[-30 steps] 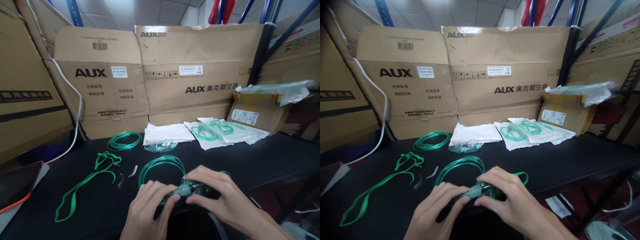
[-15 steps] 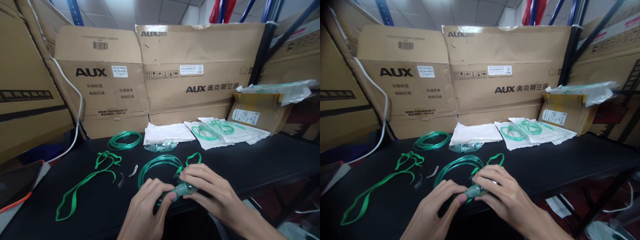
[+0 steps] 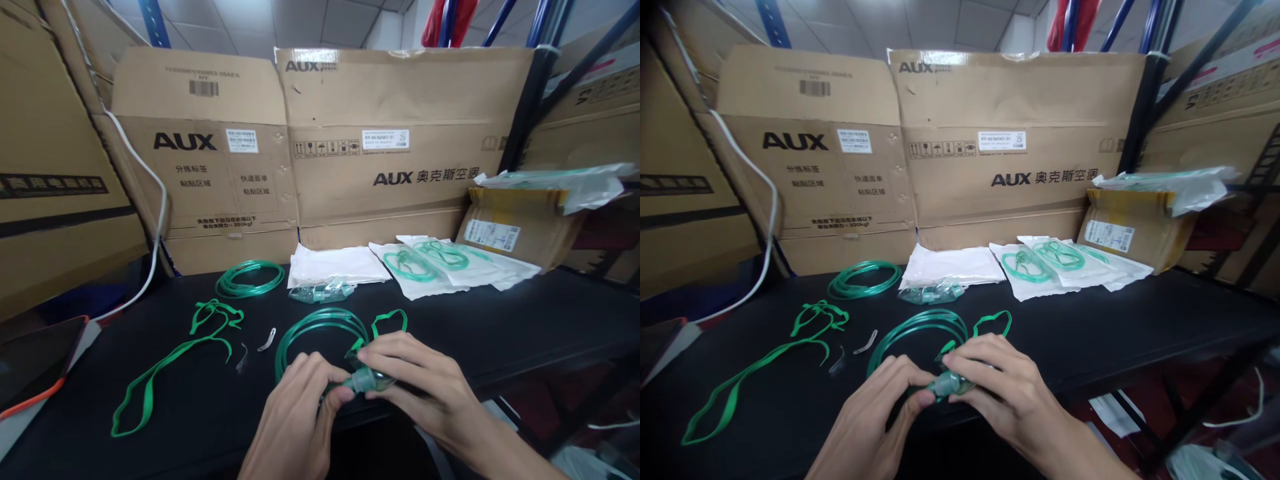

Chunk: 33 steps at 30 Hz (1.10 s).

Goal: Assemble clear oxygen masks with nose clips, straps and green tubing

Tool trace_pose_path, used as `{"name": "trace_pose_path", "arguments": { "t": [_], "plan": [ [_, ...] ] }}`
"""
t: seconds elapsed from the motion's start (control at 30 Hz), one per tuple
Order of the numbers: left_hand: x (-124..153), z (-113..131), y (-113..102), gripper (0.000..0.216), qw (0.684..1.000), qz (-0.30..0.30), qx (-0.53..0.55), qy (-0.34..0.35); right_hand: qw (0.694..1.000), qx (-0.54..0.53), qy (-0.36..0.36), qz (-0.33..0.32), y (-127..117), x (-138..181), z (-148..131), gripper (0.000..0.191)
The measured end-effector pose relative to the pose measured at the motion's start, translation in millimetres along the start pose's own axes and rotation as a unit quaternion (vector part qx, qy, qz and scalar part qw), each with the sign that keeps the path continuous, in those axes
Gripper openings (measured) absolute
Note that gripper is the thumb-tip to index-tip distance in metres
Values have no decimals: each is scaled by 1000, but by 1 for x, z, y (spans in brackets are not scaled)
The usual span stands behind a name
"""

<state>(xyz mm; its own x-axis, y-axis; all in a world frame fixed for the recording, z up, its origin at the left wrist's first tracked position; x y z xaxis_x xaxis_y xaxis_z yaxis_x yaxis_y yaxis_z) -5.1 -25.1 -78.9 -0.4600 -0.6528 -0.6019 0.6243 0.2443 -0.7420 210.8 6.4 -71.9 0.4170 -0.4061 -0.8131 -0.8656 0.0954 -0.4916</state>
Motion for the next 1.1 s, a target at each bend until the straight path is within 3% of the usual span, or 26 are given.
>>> {"name": "trace_pose_path", "arguments": {
  "t": [0.87,1.1],
  "plan": [
    [0,-1,2,18,999,-4,-38,18,999,20,22,14,3,1,-1,32],
    [-1,2,2,17,999,30,-29,15,998,25,62,-1,5,5,1,33]
  ]
}}
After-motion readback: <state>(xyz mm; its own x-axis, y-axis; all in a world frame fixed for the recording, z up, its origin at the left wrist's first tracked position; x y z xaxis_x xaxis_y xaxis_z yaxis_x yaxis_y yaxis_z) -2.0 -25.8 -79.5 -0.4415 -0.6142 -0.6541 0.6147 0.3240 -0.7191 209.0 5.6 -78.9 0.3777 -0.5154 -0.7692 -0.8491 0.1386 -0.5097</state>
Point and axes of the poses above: each hand's wrist, its own x-axis away from the middle knuckle, its own y-axis out of the palm, z = x × y, the point moved 1 cm from there along -x, towards the middle knuckle, and after that the axes turned 6 degrees about y, right-handed, at the moved point
